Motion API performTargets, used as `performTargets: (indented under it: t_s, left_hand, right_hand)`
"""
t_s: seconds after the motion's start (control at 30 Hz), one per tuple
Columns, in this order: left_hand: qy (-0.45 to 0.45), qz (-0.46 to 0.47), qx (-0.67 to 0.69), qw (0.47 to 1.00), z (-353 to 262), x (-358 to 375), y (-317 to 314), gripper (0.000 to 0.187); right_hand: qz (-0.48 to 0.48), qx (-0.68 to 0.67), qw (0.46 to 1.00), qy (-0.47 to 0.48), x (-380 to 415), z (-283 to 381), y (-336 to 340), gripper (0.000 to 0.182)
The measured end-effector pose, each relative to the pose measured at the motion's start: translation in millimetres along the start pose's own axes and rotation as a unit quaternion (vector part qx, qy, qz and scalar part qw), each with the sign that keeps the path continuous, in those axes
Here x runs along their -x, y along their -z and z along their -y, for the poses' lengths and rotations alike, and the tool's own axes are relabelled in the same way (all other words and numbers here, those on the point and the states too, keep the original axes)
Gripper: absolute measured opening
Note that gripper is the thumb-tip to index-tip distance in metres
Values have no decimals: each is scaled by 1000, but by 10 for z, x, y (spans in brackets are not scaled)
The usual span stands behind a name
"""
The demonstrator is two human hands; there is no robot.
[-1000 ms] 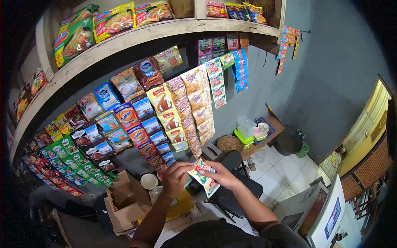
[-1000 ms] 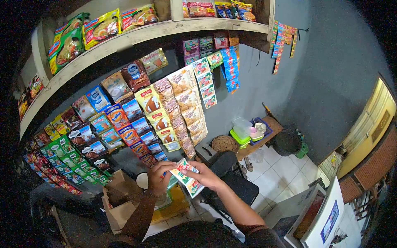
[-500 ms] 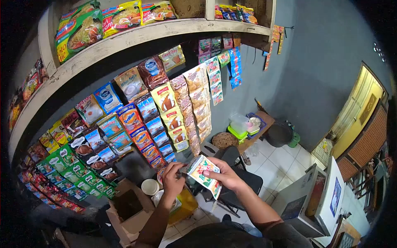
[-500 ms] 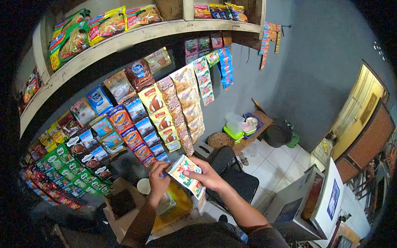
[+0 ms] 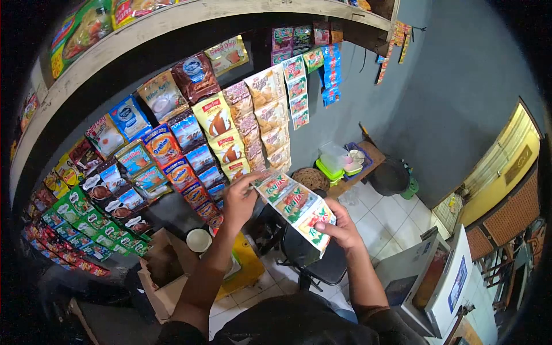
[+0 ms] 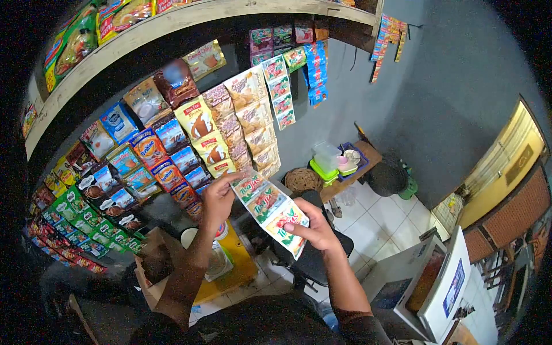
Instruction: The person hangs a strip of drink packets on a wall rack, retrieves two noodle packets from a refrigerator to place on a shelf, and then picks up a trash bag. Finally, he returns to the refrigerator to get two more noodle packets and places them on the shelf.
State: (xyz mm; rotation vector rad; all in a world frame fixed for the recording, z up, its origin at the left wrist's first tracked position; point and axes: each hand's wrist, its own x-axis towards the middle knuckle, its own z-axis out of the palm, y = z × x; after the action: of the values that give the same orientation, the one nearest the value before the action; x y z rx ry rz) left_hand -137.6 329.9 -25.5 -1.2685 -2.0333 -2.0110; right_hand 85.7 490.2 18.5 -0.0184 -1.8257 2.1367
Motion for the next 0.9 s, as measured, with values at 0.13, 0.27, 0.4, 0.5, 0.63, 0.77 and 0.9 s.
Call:
performTargets:
  t_s: [0.13, 0.27, 0.4, 0.5, 0.63, 0.77, 0.9]
  left_hand:
    - [-33, -35, -93, 995, -261, -335, -336, 32]
    - [-136, -48, -166, 975, -491, -723, -658, 30]
    - [-198, -68, -149, 966, -663, -1166, -967, 28]
    - [-229, -81, -177, 954, -844, -1448, -1128, 29]
    - [-235, -87, -205, 946, -879, -1667, -1202, 29]
    - [-248, -88, -242, 934, -903, -1919, -1169, 26]
    - [-225, -58, -230, 945, -995, -2225, -1066, 25]
  right_hand:
    - [-12, -16, 1000, -1, -71, -35, 563, 52]
    - [9, -40, 999, 13, -212, 61, 1165, 41]
    - [58, -53, 997, -3, -427, 123, 1711, 44]
    - [85, -23, 996, -6, -647, 167, 1968, 41]
    - [101, -14, 994, -34, -930, 129, 2142, 43]
    - [89, -5, 996, -7, -1202, 147, 2101, 42]
    - [74, -13, 996, 38, -1453, 294, 2033, 40]
